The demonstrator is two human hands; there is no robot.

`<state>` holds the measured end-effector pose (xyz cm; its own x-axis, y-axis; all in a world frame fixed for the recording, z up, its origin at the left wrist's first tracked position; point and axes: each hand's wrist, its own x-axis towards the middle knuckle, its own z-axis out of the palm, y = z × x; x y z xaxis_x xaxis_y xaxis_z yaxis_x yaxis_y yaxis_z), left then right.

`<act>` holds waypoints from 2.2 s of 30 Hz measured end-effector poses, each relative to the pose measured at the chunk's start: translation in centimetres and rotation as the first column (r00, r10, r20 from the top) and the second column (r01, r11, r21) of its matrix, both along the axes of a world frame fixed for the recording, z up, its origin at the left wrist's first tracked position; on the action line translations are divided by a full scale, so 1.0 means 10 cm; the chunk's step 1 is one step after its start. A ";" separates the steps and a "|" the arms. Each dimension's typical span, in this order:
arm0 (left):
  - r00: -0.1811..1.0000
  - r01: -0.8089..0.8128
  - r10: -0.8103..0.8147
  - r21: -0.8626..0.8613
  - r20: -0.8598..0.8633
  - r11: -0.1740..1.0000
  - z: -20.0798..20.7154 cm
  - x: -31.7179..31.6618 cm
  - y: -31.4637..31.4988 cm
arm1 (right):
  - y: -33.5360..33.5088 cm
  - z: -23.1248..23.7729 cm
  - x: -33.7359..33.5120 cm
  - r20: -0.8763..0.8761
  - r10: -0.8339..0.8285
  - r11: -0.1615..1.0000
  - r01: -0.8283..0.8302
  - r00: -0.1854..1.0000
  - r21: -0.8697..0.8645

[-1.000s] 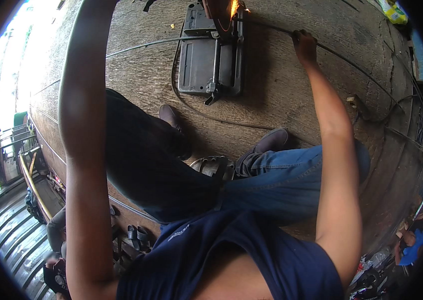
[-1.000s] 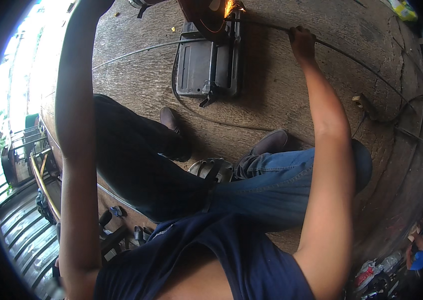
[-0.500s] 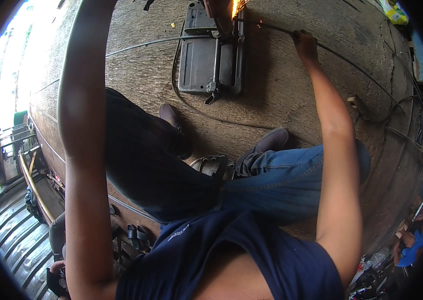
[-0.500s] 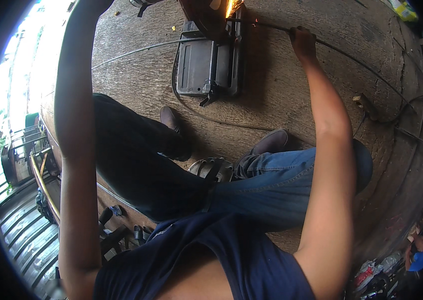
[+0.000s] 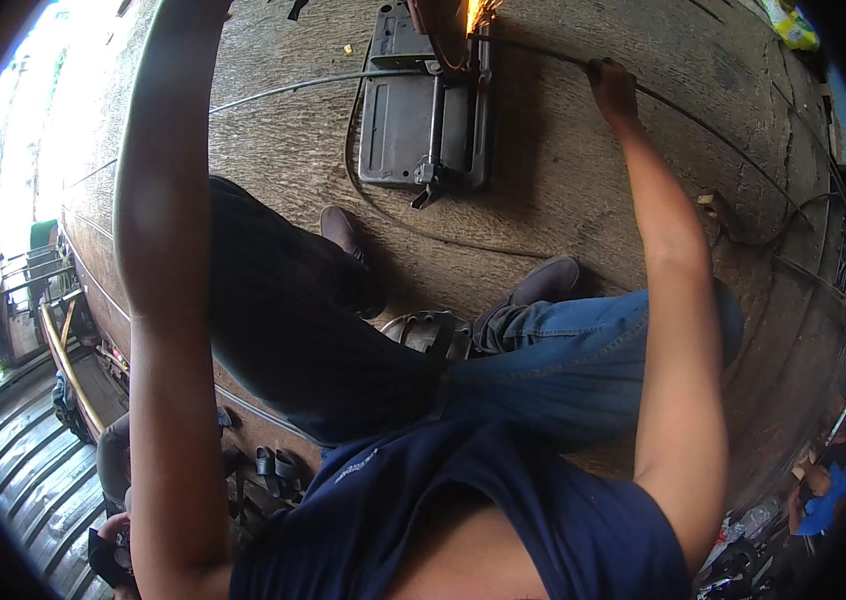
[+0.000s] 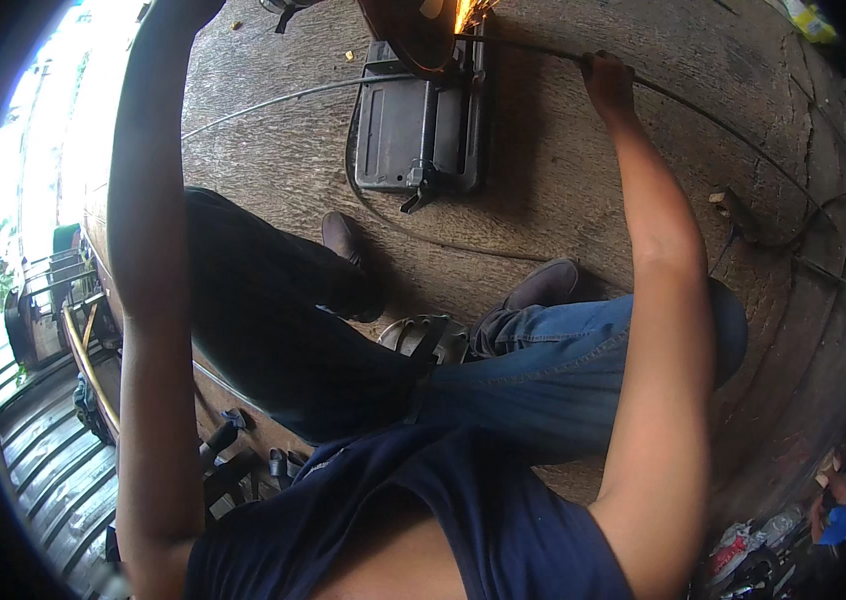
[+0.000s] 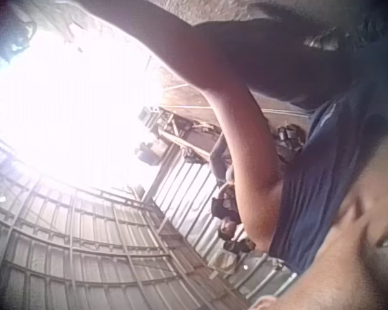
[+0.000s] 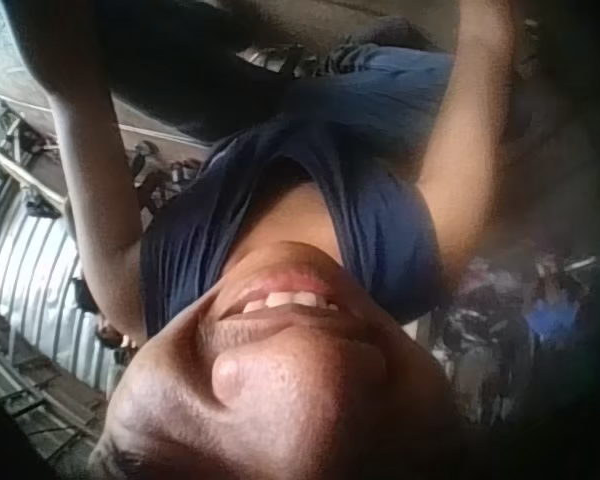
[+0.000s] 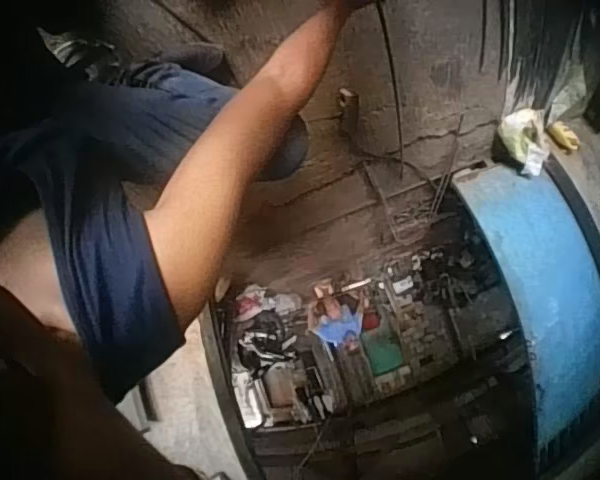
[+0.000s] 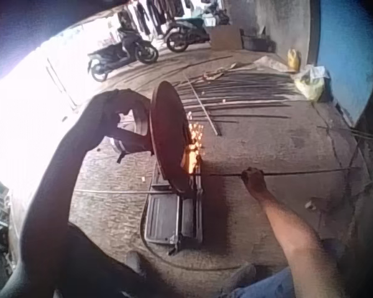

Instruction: The person is using a chop saw to cut metal rods into shorter lengths.

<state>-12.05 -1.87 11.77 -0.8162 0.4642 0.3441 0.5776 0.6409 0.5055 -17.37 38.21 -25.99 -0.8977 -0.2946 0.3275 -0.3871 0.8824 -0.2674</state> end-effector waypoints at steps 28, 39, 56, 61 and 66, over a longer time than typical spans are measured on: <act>0.950 -0.012 -0.117 0.409 0.290 0.912 -0.03 -0.03 0.00 | -0.05 0.05 0.08 -0.107 0.000 0.999 0.005 0.994 0.043; 0.956 -0.052 -0.064 0.378 0.288 0.924 -0.09 -0.10 -0.10 | -0.05 -0.01 0.05 -0.016 -0.053 0.996 0.054 0.998 0.072; 0.982 0.056 -0.089 0.197 0.165 0.979 -0.04 -0.03 0.01 | -0.04 -0.04 0.05 -0.076 -0.033 0.997 0.038 0.997 0.062; 0.984 0.071 -0.098 0.180 0.148 0.981 -0.03 -0.02 0.03 | -0.05 0.00 0.05 -0.111 -0.025 0.999 0.029 0.994 0.036; 0.982 0.084 -0.113 0.185 0.154 0.979 -0.04 -0.02 0.04 | -0.07 0.07 0.01 -0.181 -0.010 1.000 0.009 0.984 -0.003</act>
